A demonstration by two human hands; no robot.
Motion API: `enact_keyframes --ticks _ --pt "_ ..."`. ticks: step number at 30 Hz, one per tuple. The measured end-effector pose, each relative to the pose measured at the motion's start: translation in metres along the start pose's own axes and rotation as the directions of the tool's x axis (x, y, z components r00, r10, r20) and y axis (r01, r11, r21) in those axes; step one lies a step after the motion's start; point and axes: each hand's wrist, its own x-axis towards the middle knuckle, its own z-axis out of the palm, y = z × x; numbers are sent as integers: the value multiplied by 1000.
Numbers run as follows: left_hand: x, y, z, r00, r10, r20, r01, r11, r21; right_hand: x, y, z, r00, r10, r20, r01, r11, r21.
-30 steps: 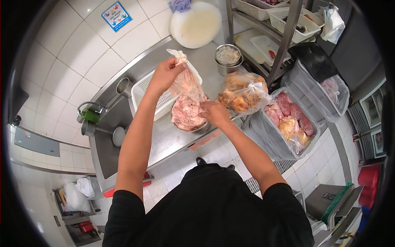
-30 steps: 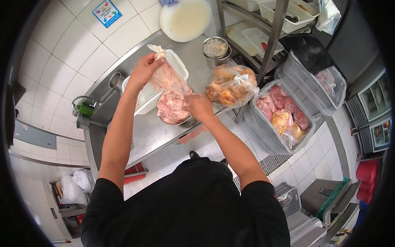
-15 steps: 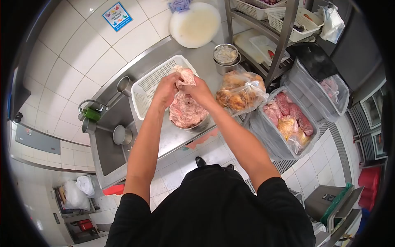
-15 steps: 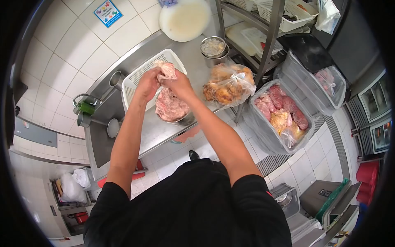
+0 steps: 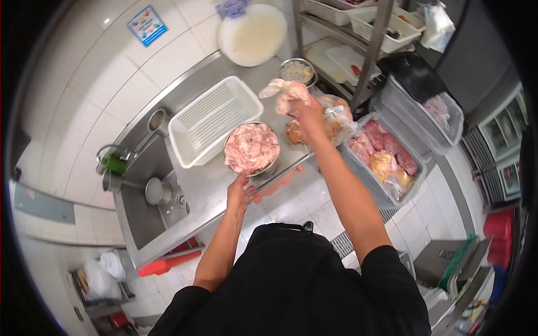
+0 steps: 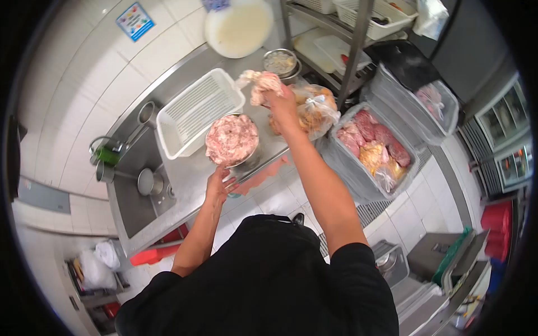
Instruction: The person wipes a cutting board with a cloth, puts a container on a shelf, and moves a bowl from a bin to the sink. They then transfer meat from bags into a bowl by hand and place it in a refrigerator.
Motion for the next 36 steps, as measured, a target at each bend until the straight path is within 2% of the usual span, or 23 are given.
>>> enact_keyframes --ticks 5,6,8,11,13,14,15,16,17,18,19,20,21,22,23,25,27,30,31,32,33,35,36 --pt "61 -5 -16 988 129 89 -132 991 25 -69 -5 -106 936 -199 -292 181 979 -89" --pt "58 -3 -16 972 175 155 -172 985 -33 -100 -13 -143 889 -256 -381 202 964 -175" --pt "81 1 -33 946 159 284 -144 987 -73 -169 -14 -198 760 -303 -575 71 918 -390" --pt "85 30 -32 944 50 325 -97 987 127 -291 -21 -260 581 -313 -751 119 946 -303" --pt "122 34 -44 928 -11 372 -78 971 224 -367 -43 -271 410 -456 -790 151 888 -434" --pt "128 33 -51 905 28 424 -105 982 159 -418 -39 -305 351 -421 -836 70 903 -425" --pt "111 38 -38 938 4 348 -65 984 165 -460 -67 -297 330 -432 -840 -40 882 -469" --pt "86 43 -29 966 -15 260 -30 986 166 -488 -93 -287 182 -608 -773 -172 754 -634" --pt "70 41 -30 954 62 295 -130 967 217 -526 -107 -298 29 -712 -702 -256 673 -694" --pt "57 39 -26 932 141 333 -233 938 255 -579 -116 -321 -47 -750 -660 -354 630 -691" --pt "41 35 -21 917 187 353 -293 914 279 -618 -140 -326 -118 -773 -624 -359 619 -699" --pt "27 34 -15 899 212 382 -335 896 291 -649 -165 -321 -275 -778 -565 -304 627 -717" --pt "11 31 -7 883 233 408 -372 876 306 -719 -180 -364 -302 -803 -515 -422 596 -683" --pt "-3 28 4 866 258 428 -409 858 311 -745 -217 -360 -379 -719 -582 -186 675 -713" --pt "-19 23 15 846 278 454 -443 840 312 -782 -250 -364 -299 -750 -590 -319 661 -679" --pt "-53 12 42 795 326 511 -521 798 302 -819 -320 -354 -407 -484 -774 -129 870 -476" --pt "-85 1 63 719 378 583 -614 739 278 -883 -363 -388 -669 -259 -697 -151 965 -213" --pt "-121 -29 89 409 498 764 -842 529 107 -941 -403 -453 -665 -384 -641 -386 911 -145" --pt "-80 -10 118 886 110 451 -236 943 234 -933 -406 -468 -624 -434 -649 -465 875 -138" --pt "-94 -29 125 721 250 646 -526 805 276 -918 -402 -495 -556 -461 -692 -494 852 -172" --pt "-93 -39 144 701 248 669 -591 726 351 -901 -397 -519 -485 -483 -729 -520 829 -204" --pt "-90 -69 176 655 287 699 -634 711 303 -831 -368 -568 -249 -436 -865 -471 835 -285" --pt "-93 -76 204 805 134 578 -378 866 327 -783 -354 -584 -122 -403 -907 -475 826 -303"
